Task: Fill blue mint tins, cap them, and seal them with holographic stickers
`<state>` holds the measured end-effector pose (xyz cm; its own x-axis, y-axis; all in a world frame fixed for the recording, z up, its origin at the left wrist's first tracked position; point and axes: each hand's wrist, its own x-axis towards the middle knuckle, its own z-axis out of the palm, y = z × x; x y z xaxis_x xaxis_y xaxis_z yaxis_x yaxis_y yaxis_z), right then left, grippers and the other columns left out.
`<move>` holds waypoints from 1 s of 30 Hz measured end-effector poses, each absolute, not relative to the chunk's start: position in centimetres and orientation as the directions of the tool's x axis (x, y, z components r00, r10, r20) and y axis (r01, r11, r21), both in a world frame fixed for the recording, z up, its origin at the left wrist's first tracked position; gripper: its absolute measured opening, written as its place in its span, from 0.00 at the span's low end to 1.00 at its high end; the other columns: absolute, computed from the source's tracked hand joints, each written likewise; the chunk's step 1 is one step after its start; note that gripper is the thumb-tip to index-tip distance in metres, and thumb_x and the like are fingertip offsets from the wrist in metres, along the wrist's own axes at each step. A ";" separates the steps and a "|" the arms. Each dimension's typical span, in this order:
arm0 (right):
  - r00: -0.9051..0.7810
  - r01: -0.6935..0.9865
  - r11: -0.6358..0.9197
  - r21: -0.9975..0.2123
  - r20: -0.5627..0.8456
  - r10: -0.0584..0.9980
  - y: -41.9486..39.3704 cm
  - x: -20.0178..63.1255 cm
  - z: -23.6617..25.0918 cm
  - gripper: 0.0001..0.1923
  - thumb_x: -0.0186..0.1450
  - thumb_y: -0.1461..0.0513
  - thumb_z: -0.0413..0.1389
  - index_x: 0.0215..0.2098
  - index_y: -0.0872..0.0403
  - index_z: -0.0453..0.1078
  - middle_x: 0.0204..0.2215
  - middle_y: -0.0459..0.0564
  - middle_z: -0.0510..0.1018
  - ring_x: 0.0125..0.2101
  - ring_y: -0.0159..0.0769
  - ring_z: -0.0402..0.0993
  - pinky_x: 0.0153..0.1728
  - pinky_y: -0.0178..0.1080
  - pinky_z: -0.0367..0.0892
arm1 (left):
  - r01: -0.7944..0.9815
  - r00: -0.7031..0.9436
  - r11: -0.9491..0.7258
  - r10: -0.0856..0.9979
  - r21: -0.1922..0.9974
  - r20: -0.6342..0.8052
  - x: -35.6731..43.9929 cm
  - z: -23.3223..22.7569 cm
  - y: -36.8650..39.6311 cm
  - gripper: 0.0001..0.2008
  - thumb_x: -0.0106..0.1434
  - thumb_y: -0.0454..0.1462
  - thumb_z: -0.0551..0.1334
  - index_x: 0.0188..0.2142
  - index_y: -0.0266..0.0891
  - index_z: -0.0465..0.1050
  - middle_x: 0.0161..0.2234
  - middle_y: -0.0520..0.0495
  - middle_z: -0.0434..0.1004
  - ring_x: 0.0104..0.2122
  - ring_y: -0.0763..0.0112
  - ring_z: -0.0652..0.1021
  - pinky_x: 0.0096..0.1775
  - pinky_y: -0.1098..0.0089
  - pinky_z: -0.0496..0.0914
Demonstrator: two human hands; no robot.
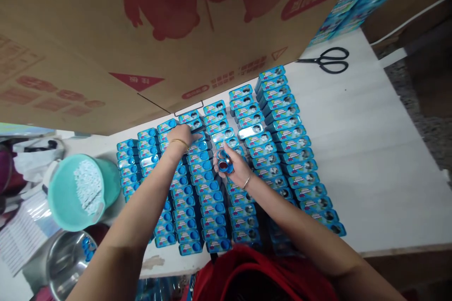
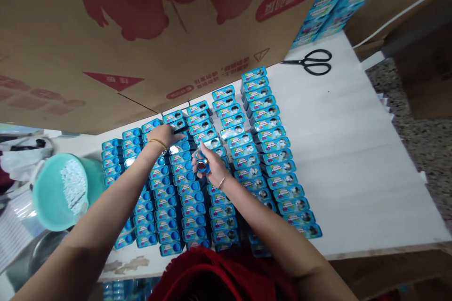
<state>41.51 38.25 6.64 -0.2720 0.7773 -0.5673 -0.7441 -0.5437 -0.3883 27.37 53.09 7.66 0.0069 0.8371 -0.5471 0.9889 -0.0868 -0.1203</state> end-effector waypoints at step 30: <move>-0.147 -0.552 -0.566 -0.612 -0.597 0.789 40.4 41.1 6.3 0.23 0.52 0.42 0.61 0.25 0.52 0.67 0.15 0.39 0.66 0.13 0.28 0.63 0.09 0.30 0.45 | 0.981 0.082 -0.042 0.974 0.187 -0.211 26.0 6.1 54.9 0.37 0.55 0.42 0.65 0.62 0.41 0.56 0.66 0.36 0.51 0.65 0.47 0.52 0.61 0.45 0.51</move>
<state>41.08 40.43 6.29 -0.1472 0.7888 -0.5968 -0.5521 -0.5661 -0.6121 25.96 54.90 6.12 0.0822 0.9739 -0.2114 0.9814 -0.0421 0.1875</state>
